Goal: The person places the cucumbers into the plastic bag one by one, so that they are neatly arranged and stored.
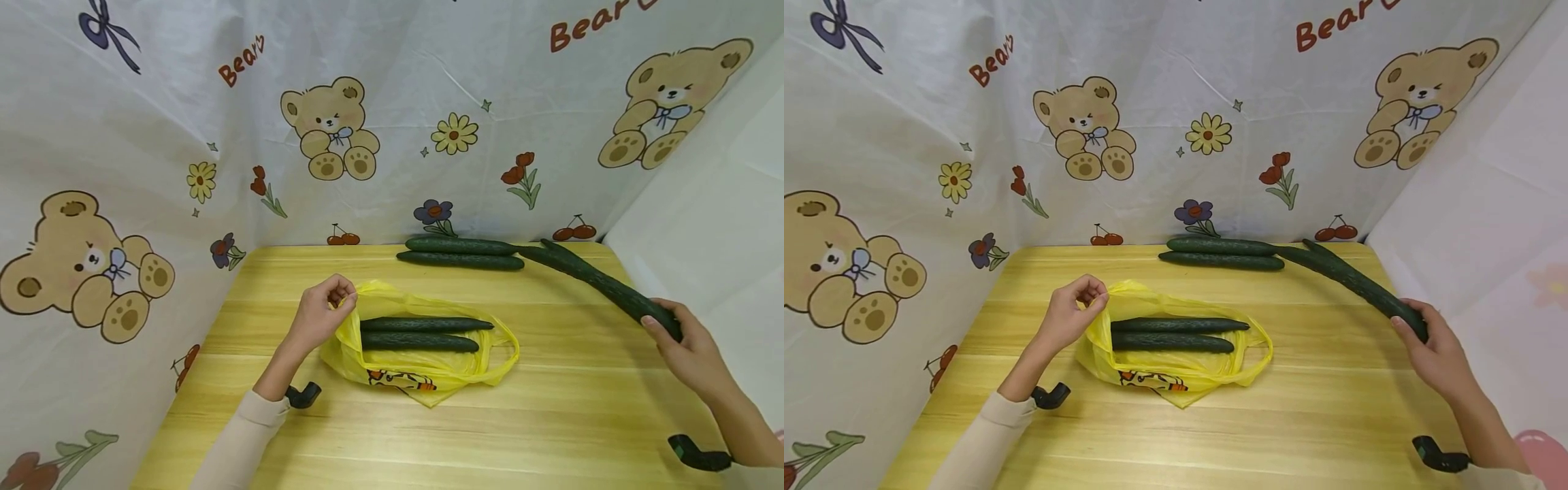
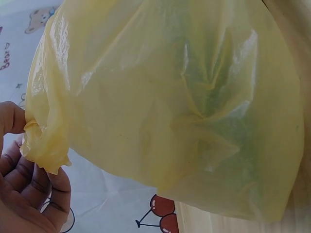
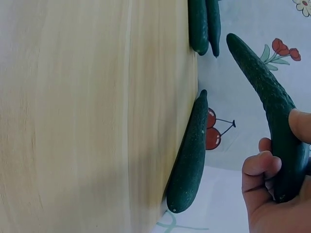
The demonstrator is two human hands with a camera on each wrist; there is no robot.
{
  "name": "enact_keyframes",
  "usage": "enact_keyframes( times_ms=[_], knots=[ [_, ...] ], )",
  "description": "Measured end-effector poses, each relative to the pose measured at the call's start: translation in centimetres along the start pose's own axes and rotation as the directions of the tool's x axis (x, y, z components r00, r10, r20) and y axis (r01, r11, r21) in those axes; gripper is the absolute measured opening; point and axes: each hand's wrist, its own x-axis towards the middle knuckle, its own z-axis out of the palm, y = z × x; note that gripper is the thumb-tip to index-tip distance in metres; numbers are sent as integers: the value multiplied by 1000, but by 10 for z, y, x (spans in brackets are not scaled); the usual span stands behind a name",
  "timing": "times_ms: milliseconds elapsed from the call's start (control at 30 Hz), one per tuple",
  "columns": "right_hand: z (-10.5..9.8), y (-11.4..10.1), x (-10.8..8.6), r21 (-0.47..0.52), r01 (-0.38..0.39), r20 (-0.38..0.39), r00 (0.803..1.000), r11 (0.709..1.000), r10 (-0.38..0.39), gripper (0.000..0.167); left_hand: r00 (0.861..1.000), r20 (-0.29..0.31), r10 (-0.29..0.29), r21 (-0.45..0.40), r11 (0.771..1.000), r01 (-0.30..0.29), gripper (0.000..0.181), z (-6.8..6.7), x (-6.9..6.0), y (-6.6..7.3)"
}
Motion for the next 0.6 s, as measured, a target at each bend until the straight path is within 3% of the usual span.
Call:
enact_keyframes(
  times_ms=[133,600],
  knots=[
    [1,-6,-2,48,42,14,999,998,-43,46,1000,-2,-1,-2,1000,1,6,-1,0,0],
    [15,-24,-6,145,137,75,986,980,-149,45,1000,-19,-1,-18,1000,1,6,-1,-2,2]
  ],
)
